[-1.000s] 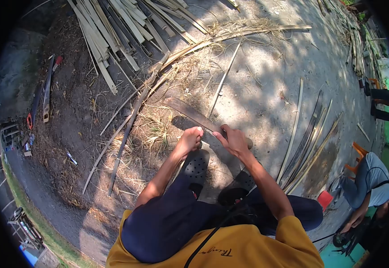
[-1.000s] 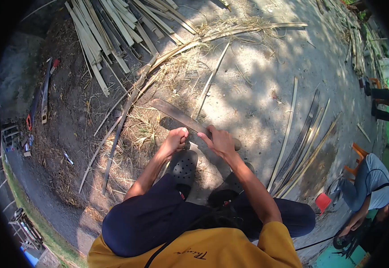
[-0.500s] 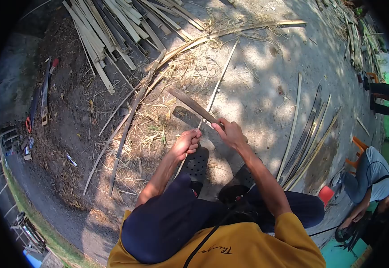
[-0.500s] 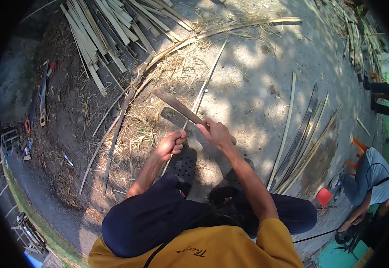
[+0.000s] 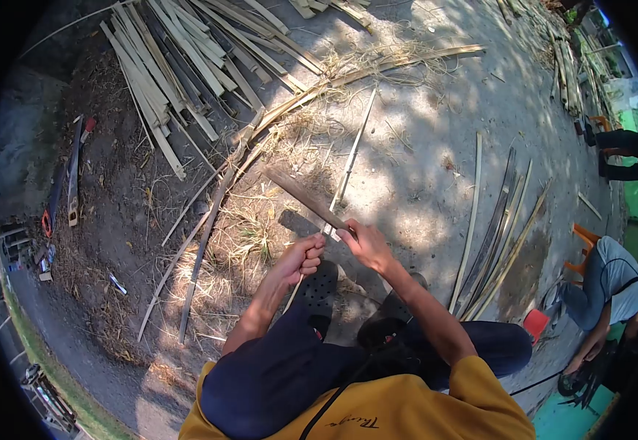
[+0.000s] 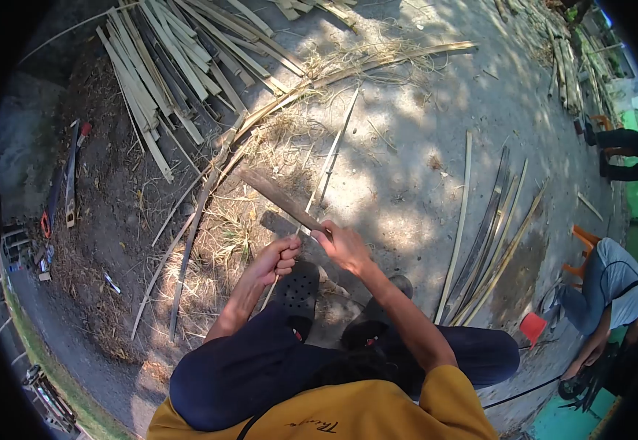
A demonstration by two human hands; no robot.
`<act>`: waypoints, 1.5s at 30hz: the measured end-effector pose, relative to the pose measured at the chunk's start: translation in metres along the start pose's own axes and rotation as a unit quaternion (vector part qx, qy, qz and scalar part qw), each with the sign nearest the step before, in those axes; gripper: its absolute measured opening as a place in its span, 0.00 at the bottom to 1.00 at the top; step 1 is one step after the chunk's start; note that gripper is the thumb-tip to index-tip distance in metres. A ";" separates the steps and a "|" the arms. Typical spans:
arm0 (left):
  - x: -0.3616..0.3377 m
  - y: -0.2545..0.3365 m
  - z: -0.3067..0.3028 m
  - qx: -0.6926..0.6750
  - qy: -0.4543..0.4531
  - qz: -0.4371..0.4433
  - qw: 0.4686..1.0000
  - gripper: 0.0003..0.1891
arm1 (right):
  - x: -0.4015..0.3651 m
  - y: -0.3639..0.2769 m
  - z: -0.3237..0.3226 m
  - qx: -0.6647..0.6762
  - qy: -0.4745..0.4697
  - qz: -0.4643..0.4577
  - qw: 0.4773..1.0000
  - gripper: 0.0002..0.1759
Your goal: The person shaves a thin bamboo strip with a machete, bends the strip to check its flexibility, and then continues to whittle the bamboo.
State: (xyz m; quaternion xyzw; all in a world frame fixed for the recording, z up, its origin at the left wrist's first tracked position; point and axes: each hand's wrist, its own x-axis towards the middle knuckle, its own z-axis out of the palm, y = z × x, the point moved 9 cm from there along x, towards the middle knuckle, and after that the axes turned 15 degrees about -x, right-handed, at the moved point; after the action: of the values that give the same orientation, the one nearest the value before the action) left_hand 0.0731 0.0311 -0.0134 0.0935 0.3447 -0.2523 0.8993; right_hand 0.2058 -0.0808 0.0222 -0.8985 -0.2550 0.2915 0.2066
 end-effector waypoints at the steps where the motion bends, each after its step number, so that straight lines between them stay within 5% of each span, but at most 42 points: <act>1: -0.003 -0.001 0.000 0.000 0.006 0.000 1.000 0.15 | 0.001 0.000 -0.003 -0.018 0.004 -0.015 1.000 0.31; 8: -0.011 0.002 -0.001 0.008 -0.022 0.000 1.000 0.15 | 0.012 0.004 -0.008 -0.046 -0.029 0.022 0.998 0.36; 12: -0.012 0.006 0.004 0.003 -0.002 0.015 1.000 0.15 | -0.010 -0.008 -0.005 -0.019 0.059 -0.048 0.997 0.33; 19: -0.018 -0.007 -0.007 0.002 -0.008 0.000 1.000 0.16 | 0.016 0.014 -0.022 -0.023 0.030 0.030 0.999 0.35; 24: -0.023 -0.009 -0.004 -0.022 -0.020 -0.019 0.999 0.15 | 0.003 0.006 -0.018 -0.081 0.045 -0.052 0.994 0.34; 28: -0.036 -0.022 -0.013 -0.013 0.002 -0.043 0.999 0.14 | 0.042 0.047 -0.045 -0.021 0.051 0.070 0.996 0.36; 34: -0.018 0.005 0.007 0.102 0.043 0.028 0.994 0.16 | -0.026 0.002 -0.002 -0.029 -0.007 -0.024 0.999 0.34; 42: -0.024 0.010 -0.007 0.212 0.145 0.117 0.959 0.17 | 0.006 0.008 -0.027 -0.060 0.076 -0.032 0.995 0.32; 45: -0.019 0.018 -0.003 0.278 0.138 0.162 0.937 0.19 | -0.010 0.005 -0.006 -0.070 0.002 -0.010 0.997 0.33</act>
State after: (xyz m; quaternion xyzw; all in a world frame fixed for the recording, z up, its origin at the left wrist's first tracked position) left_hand 0.0684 0.0546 -0.0035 0.4284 0.3620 -0.1732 0.8096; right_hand 0.2038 -0.0917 0.0280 -0.9088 -0.2834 0.2689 0.1466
